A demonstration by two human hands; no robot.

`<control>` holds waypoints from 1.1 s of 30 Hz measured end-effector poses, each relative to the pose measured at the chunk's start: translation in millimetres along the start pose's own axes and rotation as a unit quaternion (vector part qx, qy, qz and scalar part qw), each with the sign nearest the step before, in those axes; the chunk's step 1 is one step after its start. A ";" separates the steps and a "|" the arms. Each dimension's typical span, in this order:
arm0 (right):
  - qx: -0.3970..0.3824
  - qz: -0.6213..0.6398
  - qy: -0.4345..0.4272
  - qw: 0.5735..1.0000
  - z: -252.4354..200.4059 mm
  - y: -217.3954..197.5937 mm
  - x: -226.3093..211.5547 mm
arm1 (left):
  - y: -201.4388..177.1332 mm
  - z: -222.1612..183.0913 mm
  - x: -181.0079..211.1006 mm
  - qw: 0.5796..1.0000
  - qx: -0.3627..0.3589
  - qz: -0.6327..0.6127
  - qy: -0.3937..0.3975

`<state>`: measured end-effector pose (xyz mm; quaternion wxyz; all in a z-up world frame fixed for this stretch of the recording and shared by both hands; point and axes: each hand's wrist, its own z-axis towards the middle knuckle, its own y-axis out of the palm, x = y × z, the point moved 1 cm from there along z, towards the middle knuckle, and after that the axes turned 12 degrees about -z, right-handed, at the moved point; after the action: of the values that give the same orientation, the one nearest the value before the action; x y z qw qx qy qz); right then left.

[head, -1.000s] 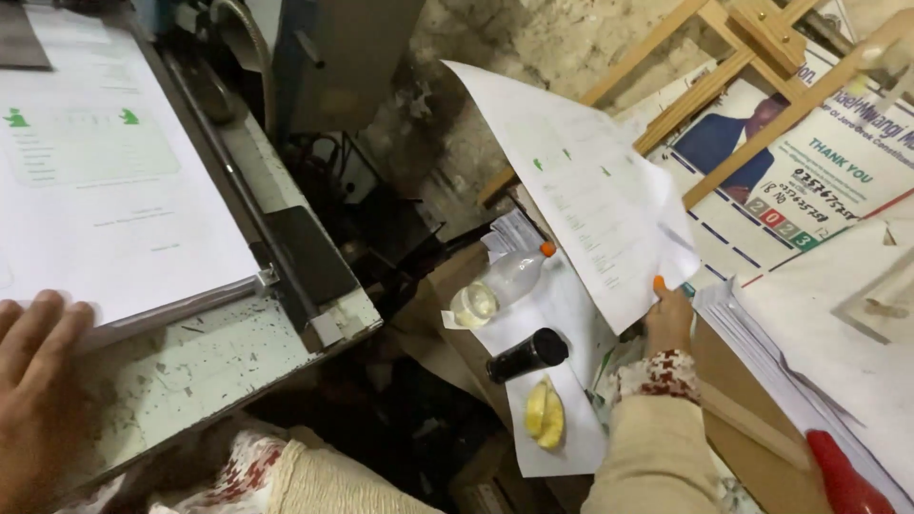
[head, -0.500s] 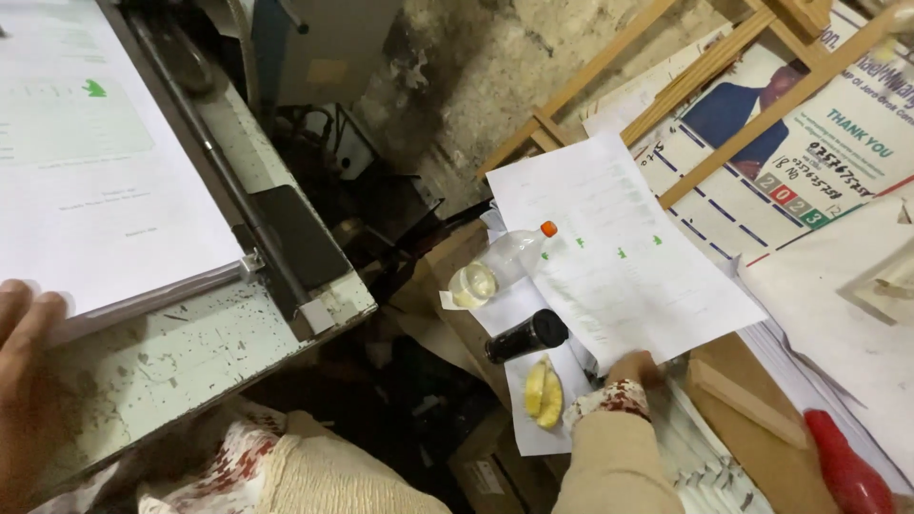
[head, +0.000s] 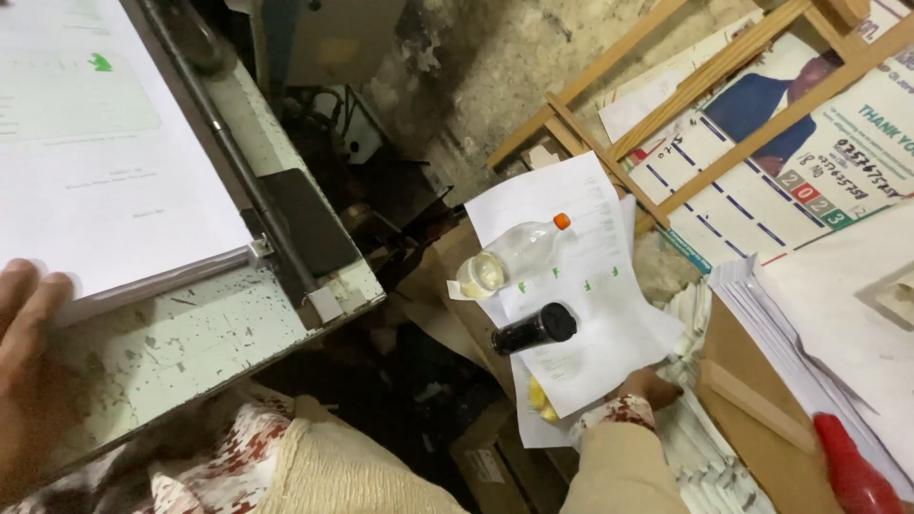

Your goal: Manually feeding individual sheets of printed paper into a processing machine for numbering or finishing.

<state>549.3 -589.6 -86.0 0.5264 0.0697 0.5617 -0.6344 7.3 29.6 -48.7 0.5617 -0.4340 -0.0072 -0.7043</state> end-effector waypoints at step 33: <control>-0.470 -0.029 -0.749 0.466 -578.7 -274.1 -289.1 | -37.7 9.1 30.7 0.970 -0.109 0.183 -0.118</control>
<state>179.6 -15.0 77.9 0.6806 -0.7064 0.1676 -0.0986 -17.1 24.0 -6.0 0.6258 -0.5666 0.0825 -0.5297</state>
